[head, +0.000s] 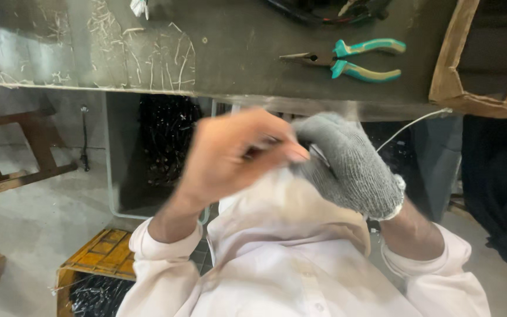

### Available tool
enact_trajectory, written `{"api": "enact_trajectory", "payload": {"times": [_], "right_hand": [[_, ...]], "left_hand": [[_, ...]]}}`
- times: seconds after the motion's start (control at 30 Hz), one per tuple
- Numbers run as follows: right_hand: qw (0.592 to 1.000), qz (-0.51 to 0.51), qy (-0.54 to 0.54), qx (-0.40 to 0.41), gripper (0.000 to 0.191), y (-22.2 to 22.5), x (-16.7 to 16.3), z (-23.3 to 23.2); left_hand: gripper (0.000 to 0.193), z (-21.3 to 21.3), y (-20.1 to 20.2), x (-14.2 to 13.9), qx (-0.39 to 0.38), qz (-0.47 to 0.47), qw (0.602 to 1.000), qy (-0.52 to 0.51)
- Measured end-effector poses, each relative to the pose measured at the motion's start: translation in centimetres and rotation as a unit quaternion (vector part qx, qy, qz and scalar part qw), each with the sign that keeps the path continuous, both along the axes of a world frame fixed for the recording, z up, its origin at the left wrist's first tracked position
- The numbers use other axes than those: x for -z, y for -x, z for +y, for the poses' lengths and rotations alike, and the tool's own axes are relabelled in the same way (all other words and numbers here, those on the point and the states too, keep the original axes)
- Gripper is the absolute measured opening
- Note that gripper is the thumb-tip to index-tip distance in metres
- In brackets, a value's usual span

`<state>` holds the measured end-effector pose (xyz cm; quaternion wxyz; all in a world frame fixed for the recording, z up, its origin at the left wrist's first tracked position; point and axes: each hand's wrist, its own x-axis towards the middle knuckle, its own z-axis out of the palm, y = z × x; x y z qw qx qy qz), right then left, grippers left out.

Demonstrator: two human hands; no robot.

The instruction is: The person repeatedly crimps black wire connectors using pliers at a workbench. They pick up a connector, position it on a wire, and squeeze it with pliers, then place the finished piece on the table. The process is repeated multiple times.

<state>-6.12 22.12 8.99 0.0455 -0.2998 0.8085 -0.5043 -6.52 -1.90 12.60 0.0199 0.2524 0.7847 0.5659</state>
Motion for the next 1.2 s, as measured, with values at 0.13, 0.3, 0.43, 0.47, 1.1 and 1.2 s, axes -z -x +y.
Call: {"api": "enact_trajectory", "payload": {"times": [0.13,0.3,0.43,0.47,1.1,1.2], "right_hand": [[0.999,0.019,-0.027,0.038,0.024,0.4,0.1,0.0],[0.884,-0.372,0.252,0.131,0.021,-2.0,2.5,0.1],[0.824,-0.409,0.368,0.135,0.026,-3.4,4.5,-0.6],[0.875,-0.339,0.32,0.132,0.024,-3.6,4.7,-0.8],[0.991,0.051,-0.114,0.048,0.053,-2.3,4.8,-1.0],[0.989,0.05,-0.076,0.12,0.048,-2.6,4.6,-0.8]], "left_hand": [[0.005,-2.5,-0.2,0.5,-0.171,-0.055,0.906,-0.383],[0.049,-0.3,-2.7,5.2,-0.004,-0.209,0.952,-0.224],[0.04,2.5,-5.6,8.7,-0.018,-0.331,0.942,-0.053],[0.04,2.6,-6.0,9.2,-0.034,-0.346,0.937,-0.04],[0.029,2.8,-7.7,12.2,-0.025,-0.4,0.892,-0.208],[0.037,2.5,-7.4,12.4,-0.004,-0.271,0.949,-0.162]]}}
